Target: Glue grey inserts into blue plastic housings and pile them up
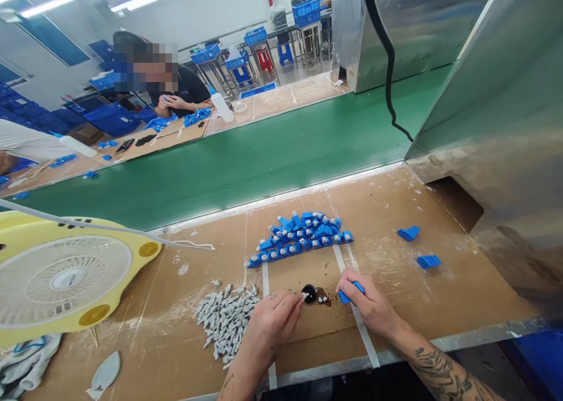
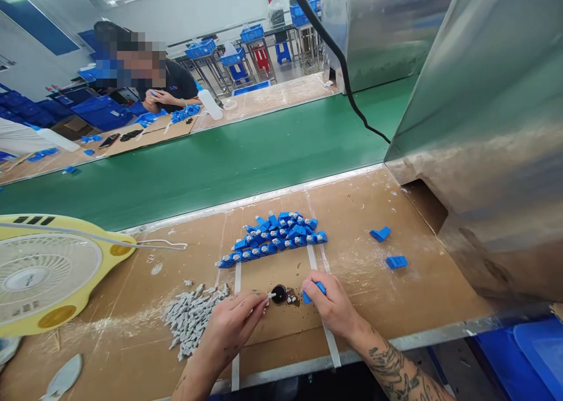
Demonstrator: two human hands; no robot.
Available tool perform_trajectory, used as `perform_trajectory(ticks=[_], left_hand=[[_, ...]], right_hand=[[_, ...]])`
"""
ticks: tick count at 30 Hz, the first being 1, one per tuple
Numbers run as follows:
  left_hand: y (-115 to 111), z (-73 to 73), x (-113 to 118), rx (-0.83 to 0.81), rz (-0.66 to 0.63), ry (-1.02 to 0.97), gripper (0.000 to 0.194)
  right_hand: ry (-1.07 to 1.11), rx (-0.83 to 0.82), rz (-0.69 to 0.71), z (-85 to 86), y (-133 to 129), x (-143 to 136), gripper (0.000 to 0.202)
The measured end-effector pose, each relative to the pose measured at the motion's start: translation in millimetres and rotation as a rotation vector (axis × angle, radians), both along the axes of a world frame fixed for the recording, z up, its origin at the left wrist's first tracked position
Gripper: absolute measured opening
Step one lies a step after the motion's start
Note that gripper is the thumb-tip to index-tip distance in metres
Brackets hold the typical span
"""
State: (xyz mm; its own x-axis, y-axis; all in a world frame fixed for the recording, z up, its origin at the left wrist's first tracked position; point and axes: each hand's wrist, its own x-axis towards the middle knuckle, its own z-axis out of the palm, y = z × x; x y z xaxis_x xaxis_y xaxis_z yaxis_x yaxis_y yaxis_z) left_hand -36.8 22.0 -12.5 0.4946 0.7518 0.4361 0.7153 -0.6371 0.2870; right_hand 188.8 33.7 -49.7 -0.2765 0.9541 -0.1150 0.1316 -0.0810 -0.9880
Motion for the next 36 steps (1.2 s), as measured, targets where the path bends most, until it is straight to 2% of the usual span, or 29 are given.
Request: perform_trajectory(ticks=[4, 9, 15, 21, 24, 26, 29, 31, 34, 36], left_hand=[[-10, 9.2, 10, -0.049, 0.065, -0.182, 0.017], [-14, 7.4, 24, -0.076, 0.047, -0.248, 0.014], [-16, -2.2, 37, -0.128, 0.088, -0.375, 0.014], [-24, -11.8, 46, -0.109, 0.154, -0.509, 0.015], [-22, -9.3, 47, -0.130, 0.142, -0.485, 0.016], [-18, -3.4, 45, -0.172, 0.131, -0.448, 0.018], [-6, 10.0, 34, -0.219, 0.145, -0.398, 0.024], [6, 19.0, 17, -0.189, 0.205, -0.361, 0.024], [34, 26.9, -18, -0.094, 0.422, -0.288, 0.022], [57, 26.0, -40, -0.100, 0.582, -0.239, 0.026]], right_hand=[[0.104, -0.100, -0.062, 2.9, -3, -16, 0.055], [0.303, -0.266, -0.068, 5.2, -2, -28, 0.063], [0.431, -0.326, -0.113, 5.3, -5, -39, 0.059], [0.561, -0.360, -0.155, -0.2, -11, -51, 0.055], [0.556, -0.360, -0.166, -2.0, -11, -54, 0.056], [0.536, -0.366, -0.125, -0.3, -9, -53, 0.057], [0.403, -0.288, 0.011, 8.6, -1, -39, 0.056], [0.184, -0.104, 0.028, 16.7, 6, -17, 0.051], [-0.283, 0.227, -0.123, 22.3, 15, 35, 0.030], [-0.517, 0.396, -0.257, 16.5, 18, 77, 0.027]])
